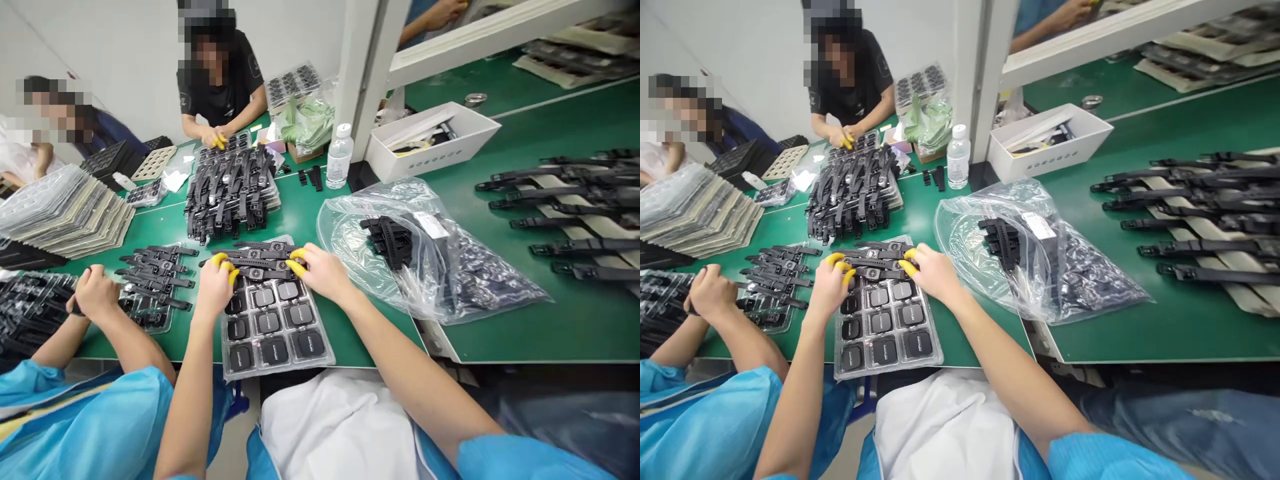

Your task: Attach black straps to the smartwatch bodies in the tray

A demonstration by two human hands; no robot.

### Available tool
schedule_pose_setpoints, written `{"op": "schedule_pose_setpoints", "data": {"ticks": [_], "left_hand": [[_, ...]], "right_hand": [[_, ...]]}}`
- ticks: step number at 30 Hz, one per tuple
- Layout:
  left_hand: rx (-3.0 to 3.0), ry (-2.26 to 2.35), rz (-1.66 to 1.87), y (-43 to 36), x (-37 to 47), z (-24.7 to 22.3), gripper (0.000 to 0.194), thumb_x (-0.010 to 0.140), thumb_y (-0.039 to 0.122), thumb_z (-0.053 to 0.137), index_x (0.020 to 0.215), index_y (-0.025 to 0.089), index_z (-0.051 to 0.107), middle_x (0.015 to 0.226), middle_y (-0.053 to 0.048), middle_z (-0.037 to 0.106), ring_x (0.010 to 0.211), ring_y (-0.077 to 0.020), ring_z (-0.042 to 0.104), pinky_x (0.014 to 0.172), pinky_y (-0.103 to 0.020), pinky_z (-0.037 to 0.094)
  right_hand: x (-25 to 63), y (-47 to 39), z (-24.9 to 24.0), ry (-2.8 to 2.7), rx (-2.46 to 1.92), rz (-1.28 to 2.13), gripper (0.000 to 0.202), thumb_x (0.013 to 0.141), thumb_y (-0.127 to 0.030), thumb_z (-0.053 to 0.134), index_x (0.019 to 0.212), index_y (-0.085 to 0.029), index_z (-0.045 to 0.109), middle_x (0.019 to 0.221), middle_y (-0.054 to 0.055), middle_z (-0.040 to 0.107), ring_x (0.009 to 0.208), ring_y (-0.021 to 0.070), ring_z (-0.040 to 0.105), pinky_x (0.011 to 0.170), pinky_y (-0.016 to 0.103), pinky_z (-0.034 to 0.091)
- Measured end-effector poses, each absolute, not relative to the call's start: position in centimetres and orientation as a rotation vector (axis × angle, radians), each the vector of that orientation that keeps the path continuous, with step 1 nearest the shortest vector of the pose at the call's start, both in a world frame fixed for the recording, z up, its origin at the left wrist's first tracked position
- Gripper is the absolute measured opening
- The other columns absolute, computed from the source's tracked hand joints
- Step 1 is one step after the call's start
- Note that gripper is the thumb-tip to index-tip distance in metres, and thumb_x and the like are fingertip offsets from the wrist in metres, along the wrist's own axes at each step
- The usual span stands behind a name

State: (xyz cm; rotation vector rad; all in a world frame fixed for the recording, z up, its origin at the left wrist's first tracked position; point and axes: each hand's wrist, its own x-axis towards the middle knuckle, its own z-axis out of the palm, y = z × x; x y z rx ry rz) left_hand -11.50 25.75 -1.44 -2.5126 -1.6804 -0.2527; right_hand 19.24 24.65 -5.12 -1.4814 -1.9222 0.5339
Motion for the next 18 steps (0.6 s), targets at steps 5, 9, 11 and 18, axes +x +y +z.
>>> {"op": "schedule_pose_setpoints", "data": {"ticks": [5,9,11,18], "left_hand": [[-2.541,-1.665,0.030,24.6,-13.6,-2.0,0.032,0.101,0.029,0.046,0.119,0.018,0.071,0.122,-0.016,0.069,0.111,-0.0331,0.062,0.099,-0.047,0.055],[-2.496,-1.593,0.128,24.9,-13.6,-2.2,0.039,0.097,0.029,0.048,0.125,0.017,0.072,0.126,-0.018,0.070,0.114,-0.0363,0.061,0.095,-0.048,0.056],[-2.471,-1.586,0.179,24.8,-13.0,-1.7,0.039,0.096,0.029,0.048,0.124,0.015,0.073,0.125,-0.018,0.071,0.113,-0.0364,0.062,0.092,-0.047,0.056],[-2.373,-1.563,0.298,24.4,-12.0,-0.6,0.039,0.097,0.026,0.046,0.116,0.007,0.074,0.110,-0.022,0.074,0.107,-0.0379,0.064,0.084,-0.046,0.055]], "right_hand": [[23.2,26.8,-4.9,-1.715,-1.842,0.352,0.027,0.099,-0.022,0.054,0.116,-0.015,0.074,0.116,0.017,0.070,0.114,0.0340,0.060,0.091,0.042,0.049],[26.3,27.8,-5.5,-1.489,-2.076,0.203,0.043,0.093,-0.011,0.050,0.133,-0.007,0.066,0.141,0.026,0.059,0.136,0.0402,0.045,0.108,0.051,0.042],[27.7,28.2,-6.2,-1.389,-2.142,0.164,0.054,0.091,-0.010,0.050,0.144,-0.004,0.057,0.152,0.027,0.052,0.148,0.0421,0.034,0.116,0.057,0.035],[30.0,30.7,-8.1,-1.308,-2.314,0.293,0.062,0.091,-0.021,0.054,0.151,-0.007,0.055,0.166,0.026,0.041,0.157,0.0448,0.025,0.123,0.063,0.021]]}}
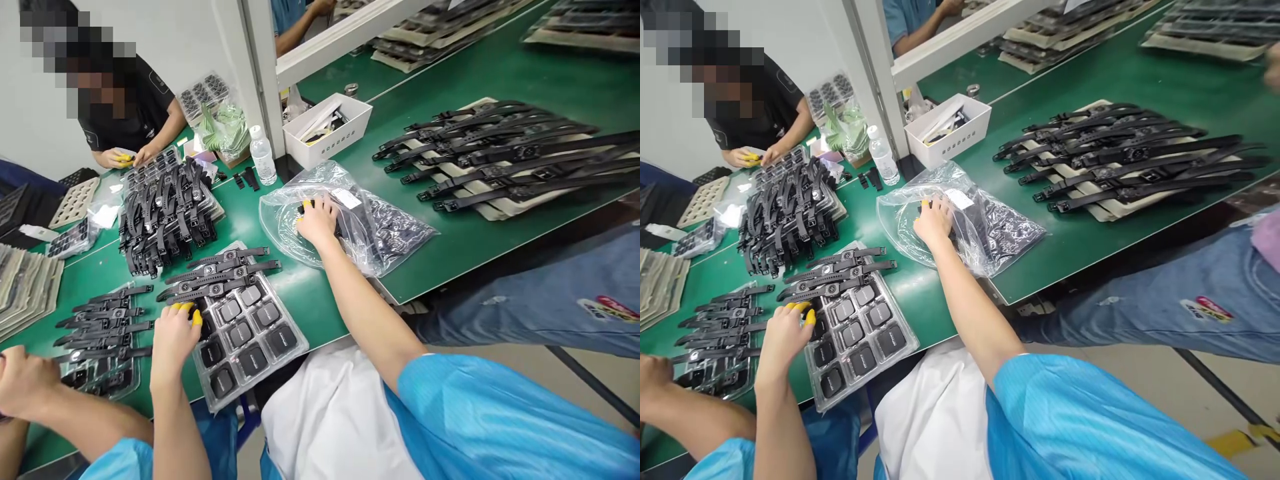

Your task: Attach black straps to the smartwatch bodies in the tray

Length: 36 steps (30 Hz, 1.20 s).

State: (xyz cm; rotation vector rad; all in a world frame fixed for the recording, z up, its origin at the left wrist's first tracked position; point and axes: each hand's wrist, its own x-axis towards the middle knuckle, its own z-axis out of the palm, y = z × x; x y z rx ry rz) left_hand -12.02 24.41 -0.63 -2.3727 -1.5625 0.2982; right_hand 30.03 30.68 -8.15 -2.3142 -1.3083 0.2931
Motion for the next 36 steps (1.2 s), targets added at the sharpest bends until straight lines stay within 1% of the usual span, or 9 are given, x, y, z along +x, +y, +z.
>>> {"op": "schedule_pose_setpoints", "data": {"ticks": [8,13,16,18,21,25,29,32,36], "left_hand": [[-2.393,-1.589,0.284,24.4,-12.7,-0.7,0.033,0.092,0.015,0.046,0.114,0.012,0.071,0.108,-0.018,0.076,0.102,-0.0341,0.065,0.087,-0.043,0.054],[-2.427,-1.836,0.043,23.4,-11.4,1.1,0.033,0.097,0.029,0.044,0.114,0.013,0.067,0.108,-0.018,0.074,0.103,-0.0341,0.067,0.086,-0.042,0.055],[-2.419,-2.040,-0.165,22.6,-9.3,3.3,0.036,0.096,0.040,0.048,0.117,0.017,0.066,0.091,-0.011,0.072,0.081,-0.0296,0.069,0.072,-0.037,0.053],[-2.392,-2.125,-0.317,22.2,-7.8,4.8,0.038,0.092,0.045,0.054,0.117,0.019,0.065,0.078,-0.005,0.067,0.066,-0.0263,0.064,0.063,-0.035,0.049],[-2.398,-2.106,-0.655,22.7,-5.3,6.1,0.035,0.088,0.047,0.063,0.111,0.020,0.064,0.083,-0.005,0.067,0.067,-0.0243,0.065,0.062,-0.034,0.049],[-2.694,-1.939,-1.285,25.0,-1.9,4.2,0.026,0.096,0.040,0.064,0.111,0.021,0.055,0.104,-0.008,0.070,0.079,-0.0182,0.069,0.072,-0.030,0.056],[-2.850,-1.788,-1.787,27.2,0.2,-0.3,0.028,0.099,0.036,0.065,0.117,0.023,0.049,0.109,-0.007,0.068,0.076,-0.0127,0.066,0.064,-0.024,0.056],[-2.969,-1.696,-1.785,27.7,0.3,-2.5,0.024,0.102,0.028,0.058,0.125,0.023,0.054,0.113,-0.007,0.070,0.085,-0.0143,0.071,0.069,-0.025,0.059],[-3.131,-1.451,-1.522,27.4,-0.4,-3.0,0.040,0.093,0.011,0.054,0.131,0.021,0.062,0.128,-0.009,0.072,0.119,-0.0221,0.071,0.105,-0.040,0.059]], "right_hand": [[30.9,31.9,-8.1,-1.258,-2.278,0.220,0.042,0.092,-0.014,0.053,0.131,-0.014,0.069,0.151,0.027,0.053,0.145,0.0439,0.039,0.113,0.064,0.030],[31.0,31.2,-7.7,-1.378,-2.107,0.133,0.033,0.088,-0.006,0.053,0.117,-0.012,0.067,0.144,0.023,0.060,0.150,0.0440,0.032,0.119,0.066,0.024],[29.5,30.7,-6.9,-1.488,-1.943,0.150,0.027,0.092,-0.007,0.051,0.113,-0.014,0.067,0.137,0.021,0.066,0.149,0.0420,0.036,0.122,0.068,0.019],[27.9,30.4,-6.2,-1.537,-1.802,0.190,0.025,0.097,-0.012,0.050,0.115,-0.013,0.067,0.129,0.022,0.069,0.139,0.0392,0.047,0.120,0.063,0.028],[24.8,29.6,-5.2,-1.541,-1.504,0.280,0.025,0.104,-0.024,0.048,0.119,-0.015,0.065,0.122,0.019,0.070,0.119,0.0320,0.060,0.109,0.049,0.045],[20.4,27.6,-4.5,-1.412,-1.083,0.589,0.022,0.106,-0.037,0.050,0.119,-0.021,0.060,0.114,0.009,0.070,0.101,0.0216,0.067,0.097,0.037,0.052],[17.6,25.6,-4.3,-1.224,-0.867,1.129,0.020,0.102,-0.042,0.058,0.107,-0.023,0.054,0.080,-0.003,0.065,0.068,0.0136,0.061,0.068,0.027,0.052],[16.9,24.8,-4.1,-1.098,-0.741,1.551,0.027,0.098,-0.047,0.062,0.099,-0.024,0.049,0.064,-0.009,0.058,0.046,0.0095,0.046,0.045,0.022,0.038],[17.1,24.5,-3.6,-1.071,-0.598,1.794,0.035,0.091,-0.049,0.071,0.095,-0.021,0.051,0.059,-0.007,0.063,0.041,0.0087,0.047,0.041,0.020,0.037]]}}
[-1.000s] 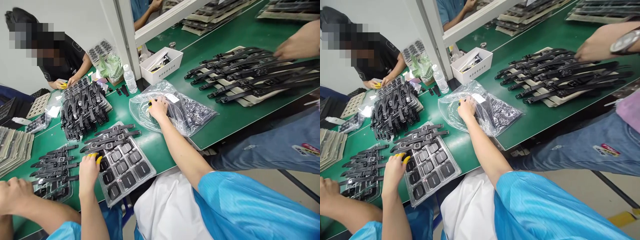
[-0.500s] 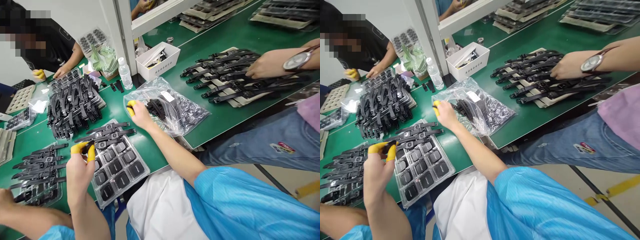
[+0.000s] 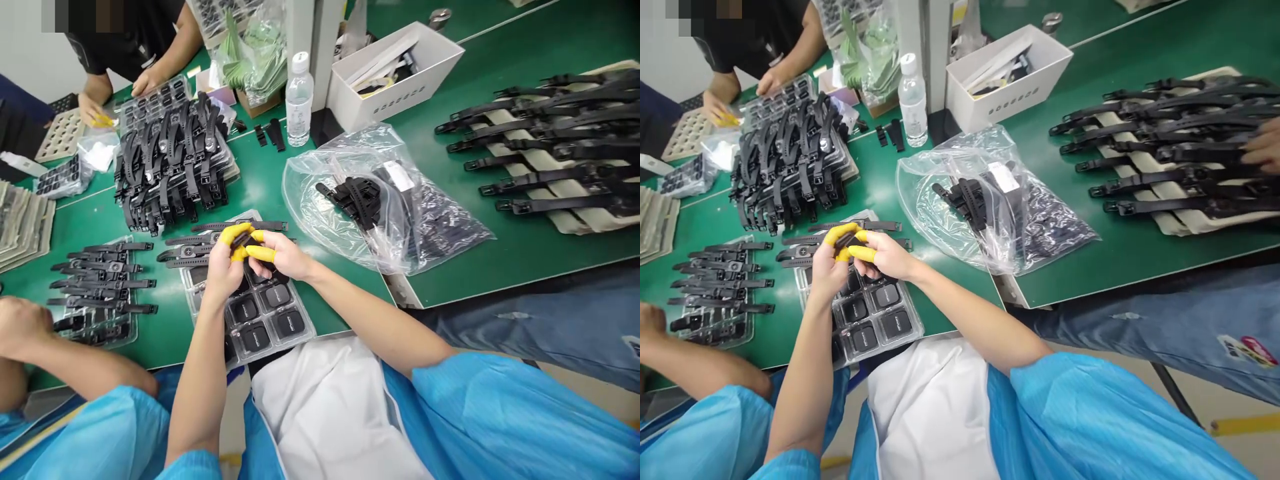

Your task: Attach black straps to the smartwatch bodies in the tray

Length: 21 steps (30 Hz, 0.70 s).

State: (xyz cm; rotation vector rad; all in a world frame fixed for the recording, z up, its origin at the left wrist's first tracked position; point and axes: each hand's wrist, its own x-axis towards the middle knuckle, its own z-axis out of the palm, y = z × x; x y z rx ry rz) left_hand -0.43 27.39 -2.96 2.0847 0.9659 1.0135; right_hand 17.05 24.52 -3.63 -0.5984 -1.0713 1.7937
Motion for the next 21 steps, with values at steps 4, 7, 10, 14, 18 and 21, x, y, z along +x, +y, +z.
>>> {"op": "schedule_pose_setpoints", "data": {"ticks": [4,7,10,14,18,21], "left_hand": [[2.236,0.893,0.924,27.4,-0.9,-2.4,0.053,0.087,0.004,0.049,0.134,0.021,0.065,0.133,-0.009,0.072,0.126,-0.0237,0.068,0.110,-0.043,0.056],[2.280,0.859,0.923,27.5,-1.0,-2.2,0.053,0.086,0.003,0.048,0.133,0.022,0.066,0.133,-0.009,0.073,0.125,-0.0234,0.068,0.109,-0.042,0.057],[2.226,0.894,0.967,27.3,-0.8,-2.3,0.048,0.091,0.005,0.047,0.132,0.023,0.066,0.131,-0.008,0.073,0.123,-0.0225,0.069,0.108,-0.042,0.056],[2.208,0.953,1.006,27.1,-0.2,-2.8,0.043,0.098,0.010,0.045,0.135,0.022,0.063,0.130,-0.009,0.071,0.121,-0.0224,0.068,0.106,-0.041,0.057],[2.314,0.999,0.985,27.1,0.0,-3.3,0.042,0.104,0.018,0.044,0.144,0.022,0.059,0.133,-0.012,0.067,0.124,-0.0252,0.064,0.109,-0.045,0.054],[2.285,0.950,0.950,27.0,-0.2,-3.1,0.042,0.109,0.033,0.043,0.147,0.024,0.056,0.136,-0.012,0.065,0.127,-0.0268,0.061,0.112,-0.047,0.051]], "right_hand": [[17.7,24.5,-3.2,-1.121,-0.528,1.916,0.034,0.091,-0.048,0.072,0.086,-0.018,0.057,0.057,-0.002,0.068,0.037,0.0070,0.044,0.039,0.020,0.034],[17.9,24.6,-3.2,-1.073,-0.544,1.969,0.035,0.089,-0.048,0.073,0.083,-0.017,0.059,0.056,0.000,0.069,0.035,0.0071,0.044,0.037,0.020,0.032],[18.0,24.7,-3.2,-0.966,-0.566,1.978,0.034,0.088,-0.048,0.073,0.084,-0.017,0.060,0.053,-0.001,0.068,0.033,0.0069,0.040,0.035,0.020,0.028],[18.0,24.8,-3.2,-0.870,-0.561,1.970,0.035,0.087,-0.047,0.075,0.086,-0.017,0.058,0.049,-0.004,0.063,0.033,0.0068,0.037,0.034,0.019,0.027],[17.7,24.6,-2.9,-0.756,-0.621,1.868,0.036,0.087,-0.048,0.076,0.090,-0.021,0.052,0.046,-0.009,0.057,0.034,0.0071,0.035,0.036,0.018,0.029],[17.6,24.5,-2.7,-0.741,-0.691,1.851,0.039,0.085,-0.048,0.079,0.090,-0.023,0.050,0.046,-0.010,0.055,0.035,0.0074,0.035,0.037,0.018,0.028]]}}
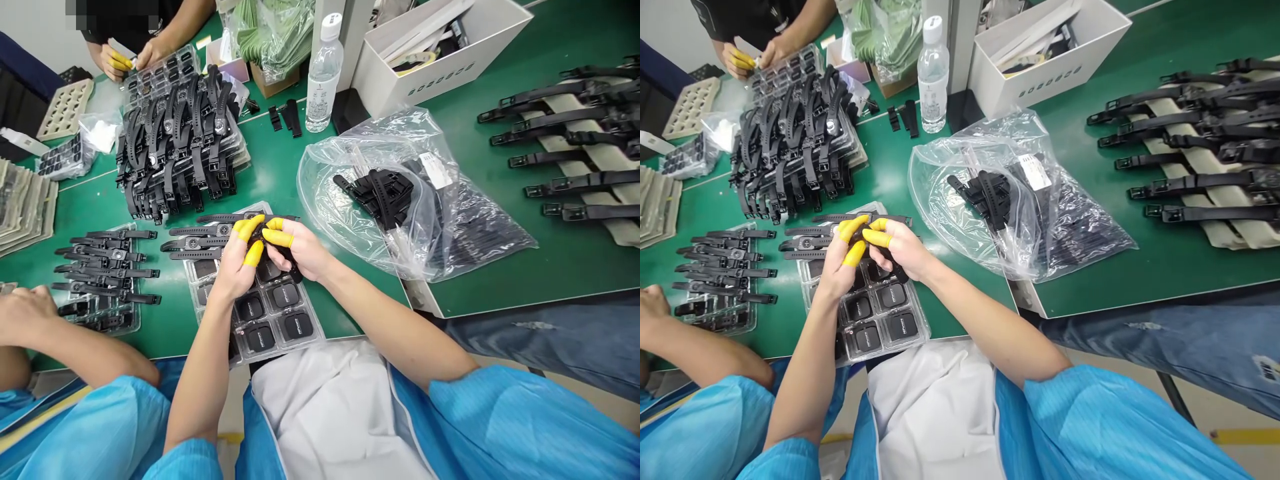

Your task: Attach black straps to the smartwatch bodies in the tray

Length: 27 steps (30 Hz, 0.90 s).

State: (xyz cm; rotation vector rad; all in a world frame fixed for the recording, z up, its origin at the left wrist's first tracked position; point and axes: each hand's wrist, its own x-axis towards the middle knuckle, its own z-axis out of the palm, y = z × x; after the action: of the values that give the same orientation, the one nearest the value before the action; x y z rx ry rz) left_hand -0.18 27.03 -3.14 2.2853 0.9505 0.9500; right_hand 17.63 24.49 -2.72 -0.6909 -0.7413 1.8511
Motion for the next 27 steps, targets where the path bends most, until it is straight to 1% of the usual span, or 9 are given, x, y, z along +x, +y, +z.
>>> {"op": "schedule_pose_setpoints", "data": {"ticks": [2,3,6,9,14,17,22,25,27], "left_hand": [[2.267,0.958,0.929,26.9,-0.3,-2.9,0.042,0.110,0.038,0.040,0.146,0.023,0.058,0.134,-0.012,0.065,0.127,-0.0268,0.061,0.112,-0.047,0.050],[2.277,0.983,0.916,26.8,-0.4,-2.8,0.042,0.111,0.038,0.038,0.144,0.022,0.059,0.132,-0.012,0.066,0.125,-0.0265,0.062,0.111,-0.046,0.051],[2.364,1.053,0.830,26.7,-0.5,-2.6,0.038,0.109,0.034,0.041,0.137,0.020,0.062,0.124,-0.012,0.067,0.118,-0.0254,0.064,0.106,-0.044,0.054],[2.429,1.034,0.739,26.7,-0.7,-2.7,0.035,0.106,0.028,0.046,0.136,0.018,0.062,0.121,-0.013,0.066,0.116,-0.0252,0.064,0.102,-0.042,0.055],[2.444,1.029,0.678,26.7,-1.1,-2.8,0.034,0.103,0.023,0.048,0.133,0.016,0.062,0.121,-0.013,0.065,0.117,-0.0251,0.063,0.103,-0.041,0.055],[2.421,1.028,0.677,26.6,-1.2,-2.7,0.033,0.104,0.023,0.047,0.133,0.016,0.062,0.122,-0.013,0.065,0.118,-0.0250,0.063,0.104,-0.042,0.055],[2.263,0.965,0.781,26.3,-1.2,-2.6,0.032,0.109,0.027,0.042,0.133,0.019,0.062,0.125,-0.012,0.067,0.118,-0.0224,0.065,0.105,-0.040,0.054],[2.181,0.999,0.838,26.1,-1.3,-2.9,0.035,0.107,0.032,0.051,0.140,0.021,0.058,0.133,-0.013,0.067,0.125,-0.0250,0.065,0.108,-0.043,0.054],[2.074,1.050,0.920,26.0,-1.2,-3.1,0.038,0.103,0.035,0.060,0.139,0.022,0.058,0.130,-0.013,0.070,0.120,-0.0252,0.069,0.104,-0.043,0.057]], "right_hand": [[17.9,24.5,-2.6,-0.751,-0.725,1.897,0.038,0.084,-0.047,0.080,0.090,-0.022,0.052,0.045,-0.009,0.055,0.035,0.0074,0.033,0.037,0.018,0.027],[18.0,24.5,-2.6,-0.754,-0.739,1.926,0.038,0.083,-0.046,0.080,0.089,-0.022,0.052,0.045,-0.009,0.055,0.035,0.0072,0.032,0.037,0.018,0.026],[18.7,24.7,-2.6,-0.752,-0.778,2.008,0.038,0.082,-0.046,0.081,0.084,-0.021,0.053,0.045,-0.008,0.054,0.035,0.0066,0.031,0.036,0.018,0.023],[19.1,24.8,-2.7,-0.781,-0.825,2.022,0.039,0.082,-0.048,0.082,0.081,-0.020,0.054,0.045,-0.006,0.054,0.035,0.0061,0.032,0.036,0.018,0.023],[19.1,24.7,-3.0,-0.860,-0.859,2.001,0.043,0.083,-0.053,0.082,0.081,-0.020,0.055,0.047,-0.005,0.058,0.035,0.0060,0.035,0.036,0.019,0.025],[19.0,24.6,-3.1,-0.886,-0.866,1.992,0.045,0.084,-0.057,0.080,0.082,-0.021,0.053,0.048,-0.004,0.059,0.035,0.0064,0.037,0.036,0.019,0.024],[18.8,24.5,-2.9,-0.958,-0.844,1.954,0.049,0.083,-0.063,0.078,0.090,-0.021,0.053,0.049,-0.005,0.060,0.034,0.0072,0.037,0.037,0.019,0.024],[18.7,24.4,-2.7,-0.950,-0.861,1.920,0.052,0.083,-0.067,0.076,0.091,-0.021,0.053,0.052,-0.005,0.061,0.037,0.0079,0.040,0.039,0.020,0.028],[18.6,24.3,-2.7,-0.965,-0.873,1.867,0.053,0.084,-0.069,0.075,0.090,-0.021,0.053,0.056,-0.005,0.061,0.041,0.0087,0.045,0.042,0.021,0.031]]}}
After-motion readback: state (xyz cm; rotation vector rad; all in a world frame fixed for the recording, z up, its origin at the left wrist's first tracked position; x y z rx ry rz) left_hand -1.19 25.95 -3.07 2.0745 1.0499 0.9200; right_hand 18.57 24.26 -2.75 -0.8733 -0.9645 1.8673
